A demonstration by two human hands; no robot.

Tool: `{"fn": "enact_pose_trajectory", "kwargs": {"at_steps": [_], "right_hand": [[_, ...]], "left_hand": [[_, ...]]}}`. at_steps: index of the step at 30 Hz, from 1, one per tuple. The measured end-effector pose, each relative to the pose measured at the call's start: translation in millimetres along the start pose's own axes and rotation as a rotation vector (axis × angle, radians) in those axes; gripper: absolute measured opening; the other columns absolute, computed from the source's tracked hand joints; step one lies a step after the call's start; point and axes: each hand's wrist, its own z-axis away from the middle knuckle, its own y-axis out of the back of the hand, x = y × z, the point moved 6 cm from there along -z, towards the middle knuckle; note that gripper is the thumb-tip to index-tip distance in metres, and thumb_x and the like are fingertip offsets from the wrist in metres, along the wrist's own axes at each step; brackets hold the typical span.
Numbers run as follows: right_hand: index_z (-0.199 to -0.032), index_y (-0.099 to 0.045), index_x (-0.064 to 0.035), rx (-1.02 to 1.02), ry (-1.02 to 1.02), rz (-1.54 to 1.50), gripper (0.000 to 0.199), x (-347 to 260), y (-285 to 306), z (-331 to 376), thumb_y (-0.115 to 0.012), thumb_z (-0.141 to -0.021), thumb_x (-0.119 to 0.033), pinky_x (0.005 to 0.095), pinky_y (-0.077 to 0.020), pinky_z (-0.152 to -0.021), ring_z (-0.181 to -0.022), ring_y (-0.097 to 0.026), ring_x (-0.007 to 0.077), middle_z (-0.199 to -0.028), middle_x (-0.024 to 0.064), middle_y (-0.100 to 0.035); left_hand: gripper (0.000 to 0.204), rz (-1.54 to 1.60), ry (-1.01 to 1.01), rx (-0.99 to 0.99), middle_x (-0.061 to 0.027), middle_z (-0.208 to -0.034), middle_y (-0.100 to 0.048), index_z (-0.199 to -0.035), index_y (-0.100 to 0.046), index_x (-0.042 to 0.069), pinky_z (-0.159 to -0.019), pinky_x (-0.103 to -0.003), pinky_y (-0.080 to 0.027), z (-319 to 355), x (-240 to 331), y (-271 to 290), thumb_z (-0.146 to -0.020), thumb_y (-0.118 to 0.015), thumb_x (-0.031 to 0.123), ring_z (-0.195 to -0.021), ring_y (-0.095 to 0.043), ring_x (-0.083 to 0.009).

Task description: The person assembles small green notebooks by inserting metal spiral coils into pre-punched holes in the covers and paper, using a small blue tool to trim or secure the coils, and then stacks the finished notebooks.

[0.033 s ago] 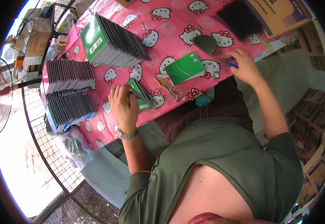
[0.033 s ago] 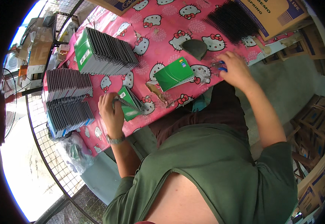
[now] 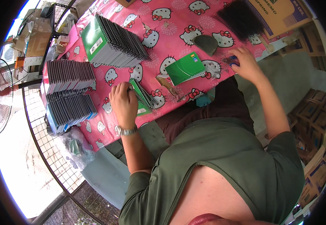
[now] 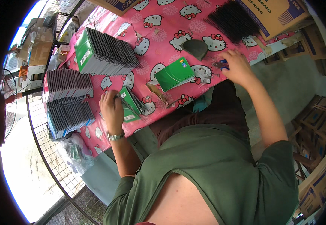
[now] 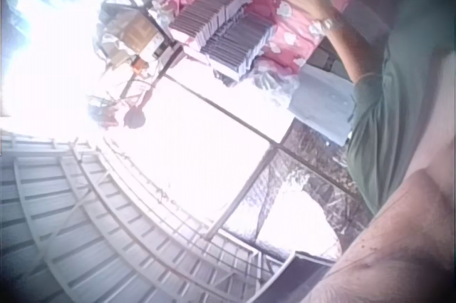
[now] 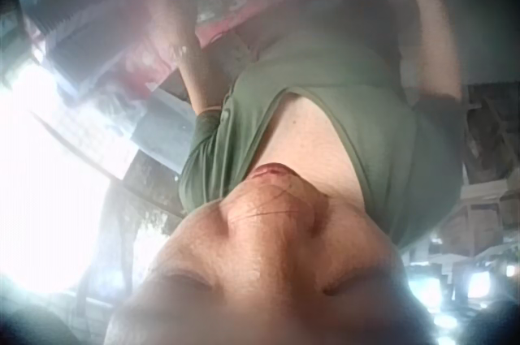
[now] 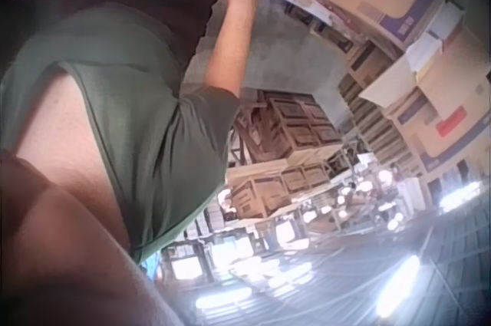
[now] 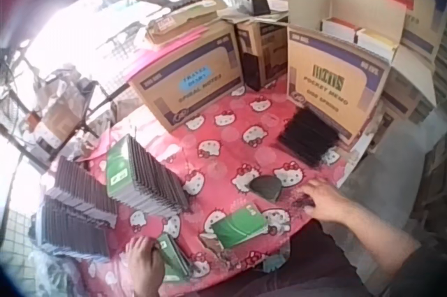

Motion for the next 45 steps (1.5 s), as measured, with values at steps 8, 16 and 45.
{"fn": "enact_pose_trajectory", "kwargs": {"at_steps": [8, 16, 45], "right_hand": [[-0.111, -0.065, -0.0078, 0.366, -0.063, 0.317, 0.035, 63.2, 12.1, -86.7, -0.073, -0.082, -0.025, 0.0456, -0.0514, -0.088, -0.105, -0.06, 0.0321, -0.109, 0.0101, -0.061], [-0.104, -0.064, -0.0077, 0.266, -0.025, 0.488, 0.023, 44.2, 0.2, -111.9, -0.067, -0.083, -0.018, 0.0435, -0.0534, -0.084, -0.097, -0.065, 0.0303, -0.097, 0.01, -0.065], [-0.105, -0.072, -0.0156, 0.06, 0.333, -0.527, 0.023, -96.4, -26.8, -9.1, -0.071, -0.083, -0.008, 0.0387, -0.0419, -0.091, -0.096, -0.059, 0.0198, -0.095, 0.001, -0.061]], "left_hand": [[0.026, -0.123, -0.037, 0.308, -0.0111, -0.1, -0.065, -0.104, -0.064, 0.008, -0.085, -0.048, -0.046, -13.1, 2.0, -69.9, -0.078, -0.061, 0.007, -0.095, -0.059, -0.0345], [0.028, 0.02, -0.523, -0.012, -0.0089, -0.106, -0.062, -0.104, -0.062, 0.007, -0.081, -0.042, -0.051, -0.8, 125.8, -144.4, -0.078, -0.069, 0.013, -0.094, -0.06, -0.0288], [0.021, 0.088, -0.464, 0.214, -0.0067, -0.095, -0.064, -0.102, -0.063, 0.009, -0.092, -0.045, -0.04, -7.3, 115.1, -108.1, -0.086, -0.069, 0.022, -0.092, -0.057, -0.0276]]}}
